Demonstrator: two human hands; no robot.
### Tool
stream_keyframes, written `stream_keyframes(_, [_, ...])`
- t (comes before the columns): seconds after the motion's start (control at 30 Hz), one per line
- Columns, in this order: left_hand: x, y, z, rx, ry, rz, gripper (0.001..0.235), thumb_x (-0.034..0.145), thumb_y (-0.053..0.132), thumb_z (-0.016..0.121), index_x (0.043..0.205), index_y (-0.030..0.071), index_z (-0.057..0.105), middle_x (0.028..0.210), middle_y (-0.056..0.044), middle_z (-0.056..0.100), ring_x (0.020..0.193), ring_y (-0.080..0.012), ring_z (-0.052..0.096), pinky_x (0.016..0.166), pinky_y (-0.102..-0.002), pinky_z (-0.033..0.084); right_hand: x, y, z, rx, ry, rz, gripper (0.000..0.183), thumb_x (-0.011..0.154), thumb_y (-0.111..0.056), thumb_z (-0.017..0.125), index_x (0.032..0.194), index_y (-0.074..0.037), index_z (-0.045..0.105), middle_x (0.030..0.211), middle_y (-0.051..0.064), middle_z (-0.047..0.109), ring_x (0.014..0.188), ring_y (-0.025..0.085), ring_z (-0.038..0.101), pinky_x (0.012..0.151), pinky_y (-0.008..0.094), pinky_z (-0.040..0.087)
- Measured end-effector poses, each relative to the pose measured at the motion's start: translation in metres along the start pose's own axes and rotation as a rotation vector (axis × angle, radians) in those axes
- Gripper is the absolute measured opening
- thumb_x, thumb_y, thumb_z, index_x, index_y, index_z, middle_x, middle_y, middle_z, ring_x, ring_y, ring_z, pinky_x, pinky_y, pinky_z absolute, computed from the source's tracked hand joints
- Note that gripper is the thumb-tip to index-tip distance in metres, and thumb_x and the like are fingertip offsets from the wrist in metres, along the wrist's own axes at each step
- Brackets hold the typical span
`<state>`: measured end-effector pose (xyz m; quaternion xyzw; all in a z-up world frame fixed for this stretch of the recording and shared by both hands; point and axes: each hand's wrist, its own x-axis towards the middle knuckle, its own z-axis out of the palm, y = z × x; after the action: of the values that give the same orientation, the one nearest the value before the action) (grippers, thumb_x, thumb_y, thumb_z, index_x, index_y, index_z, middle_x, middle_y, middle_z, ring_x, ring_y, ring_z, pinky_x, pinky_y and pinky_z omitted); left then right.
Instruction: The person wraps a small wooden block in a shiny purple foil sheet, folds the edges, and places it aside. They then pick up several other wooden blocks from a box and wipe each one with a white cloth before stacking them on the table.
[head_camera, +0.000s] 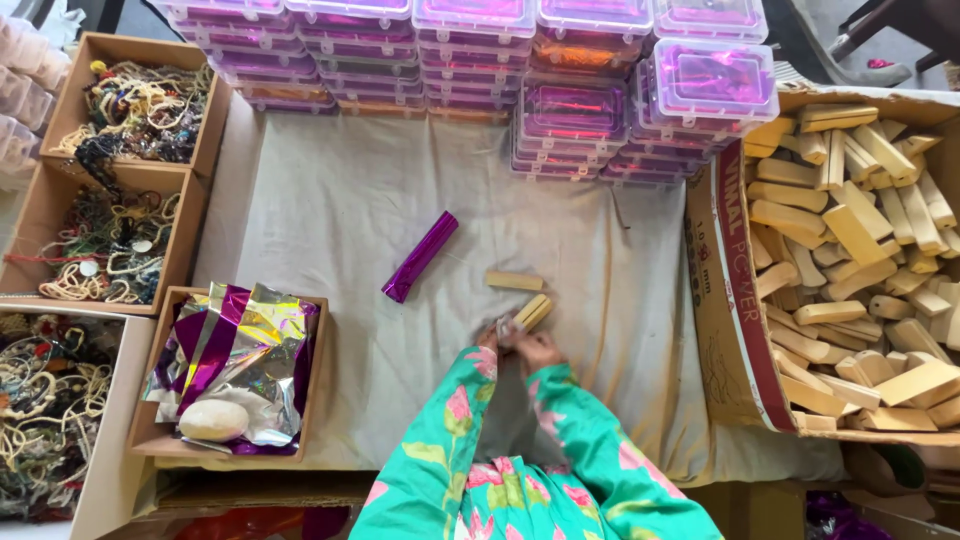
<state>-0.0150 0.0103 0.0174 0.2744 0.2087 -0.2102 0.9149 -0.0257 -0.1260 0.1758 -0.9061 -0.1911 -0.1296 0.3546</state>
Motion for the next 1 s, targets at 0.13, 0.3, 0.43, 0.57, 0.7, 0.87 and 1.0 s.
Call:
stream_keyframes(0.13, [0.027, -0.012, -0.017, -0.038, -0.183, 0.087, 0.048, 0.101, 0.032, 0.058, 0.146, 0.015, 0.057, 0.134, -0.012, 0.068, 0.117, -0.0298, 0.07, 0.096, -0.054, 0.061, 0.009, 0.005, -0.006, -0.048, -0.041, -0.075, 0.039, 0.082, 0.0, 0.062, 0.108, -0.026, 0.076, 0.11, -0.002, 0.08, 0.082, 0.026, 0.068, 0.076, 0.035, 0.061])
stream_keyframes(0.3, [-0.006, 0.014, 0.018, 0.046, 0.015, -0.092, 0.045, 0.105, 0.039, 0.054, 0.147, 0.023, 0.054, 0.126, -0.005, 0.065, 0.116, -0.0286, 0.068, 0.094, -0.053, 0.061, 0.018, 0.067, 0.006, -0.156, -0.13, 0.156, 0.044, 0.086, -0.005, 0.065, 0.117, -0.033, 0.078, 0.108, 0.007, 0.074, 0.084, 0.031, 0.068, 0.079, 0.04, 0.059])
stream_keyframes(0.43, [0.021, -0.007, -0.009, 0.052, 0.048, -0.039, 0.046, 0.103, 0.04, 0.055, 0.146, 0.022, 0.055, 0.13, -0.008, 0.068, 0.114, -0.0299, 0.069, 0.091, -0.05, 0.061, -0.003, 0.034, 0.022, -0.205, -0.068, 0.076, 0.053, 0.082, 0.002, 0.061, 0.121, -0.032, 0.074, 0.119, -0.001, 0.077, 0.087, 0.027, 0.067, 0.083, 0.036, 0.06])
stream_keyframes(0.57, [0.025, -0.008, -0.008, 0.049, -0.007, 0.089, 0.048, 0.105, 0.041, 0.055, 0.148, 0.017, 0.056, 0.13, -0.01, 0.068, 0.112, -0.0318, 0.068, 0.092, -0.051, 0.062, 0.0, 0.034, 0.02, -0.254, -0.083, 0.064, 0.059, 0.08, 0.004, 0.06, 0.124, -0.032, 0.072, 0.121, -0.003, 0.076, 0.09, 0.025, 0.067, 0.084, 0.035, 0.059])
stream_keyframes(0.7, [-0.01, 0.015, 0.024, 0.106, 0.077, -0.105, 0.048, 0.106, 0.042, 0.052, 0.15, 0.022, 0.052, 0.131, -0.005, 0.067, 0.116, -0.0262, 0.069, 0.092, -0.049, 0.06, 0.009, 0.094, 0.022, -0.222, -0.031, -0.003, 0.065, 0.076, 0.005, 0.057, 0.131, -0.027, 0.069, 0.138, 0.0, 0.068, 0.09, 0.023, 0.064, 0.083, 0.033, 0.058])
stream_keyframes(0.87, [0.011, -0.002, -0.001, 0.099, 0.004, -0.08, 0.05, 0.107, 0.043, 0.049, 0.152, 0.023, 0.052, 0.138, -0.004, 0.068, 0.119, -0.0238, 0.071, 0.093, -0.044, 0.06, 0.002, 0.085, 0.017, -0.254, -0.035, -0.042, 0.064, 0.076, 0.005, 0.058, 0.13, -0.026, 0.07, 0.139, -0.002, 0.068, 0.09, 0.024, 0.063, 0.081, 0.033, 0.057])
stream_keyframes(1.0, [0.015, -0.007, -0.014, 0.085, -0.043, -0.009, 0.05, 0.104, 0.043, 0.05, 0.151, 0.025, 0.049, 0.137, -0.005, 0.064, 0.115, -0.0267, 0.067, 0.089, -0.047, 0.061, -0.011, 0.052, 0.012, -0.225, -0.088, -0.032, 0.059, 0.077, 0.005, 0.06, 0.124, -0.028, 0.075, 0.133, -0.004, 0.072, 0.085, 0.026, 0.061, 0.078, 0.034, 0.056])
